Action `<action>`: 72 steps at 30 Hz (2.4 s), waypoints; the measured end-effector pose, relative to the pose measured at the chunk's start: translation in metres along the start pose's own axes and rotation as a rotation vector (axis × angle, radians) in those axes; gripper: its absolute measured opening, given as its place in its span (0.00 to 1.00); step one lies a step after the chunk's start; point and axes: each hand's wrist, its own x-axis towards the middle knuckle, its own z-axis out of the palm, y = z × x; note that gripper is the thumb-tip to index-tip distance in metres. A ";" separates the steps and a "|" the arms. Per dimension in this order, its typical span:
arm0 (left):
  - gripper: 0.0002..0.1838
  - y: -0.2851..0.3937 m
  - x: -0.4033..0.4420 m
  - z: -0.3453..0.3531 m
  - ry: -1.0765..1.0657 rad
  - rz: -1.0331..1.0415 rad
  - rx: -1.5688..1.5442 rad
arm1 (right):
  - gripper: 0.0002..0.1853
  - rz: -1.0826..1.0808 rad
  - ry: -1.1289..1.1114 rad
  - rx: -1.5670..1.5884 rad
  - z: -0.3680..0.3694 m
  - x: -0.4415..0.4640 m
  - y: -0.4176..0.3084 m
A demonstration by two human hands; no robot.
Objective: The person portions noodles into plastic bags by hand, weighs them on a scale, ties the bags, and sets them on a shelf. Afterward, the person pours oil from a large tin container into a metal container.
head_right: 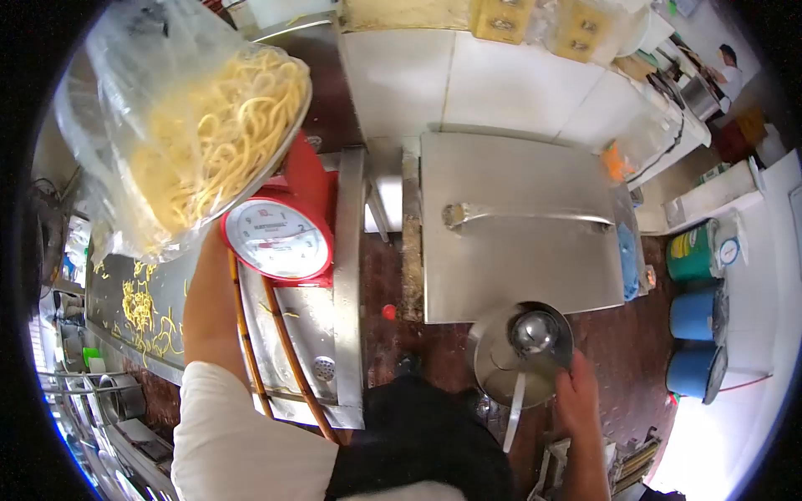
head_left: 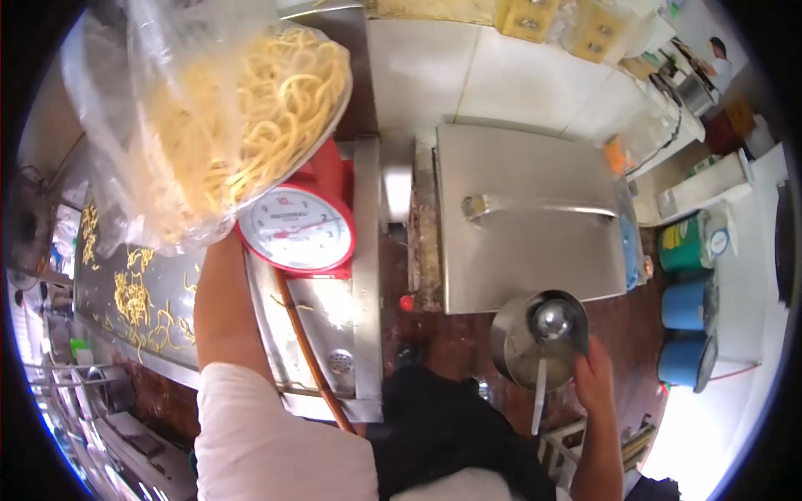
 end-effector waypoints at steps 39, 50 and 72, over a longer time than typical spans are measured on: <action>0.31 0.670 -0.666 0.310 -1.302 -0.283 -1.086 | 0.27 0.249 -0.234 0.498 -0.439 0.269 0.382; 0.34 0.767 -0.709 0.400 -0.797 -0.185 -1.240 | 0.16 0.632 -0.683 -0.017 -0.475 0.542 0.612; 0.31 0.763 -0.972 0.505 -0.069 -0.821 -1.486 | 0.14 0.093 -0.854 -0.423 -0.563 0.620 0.635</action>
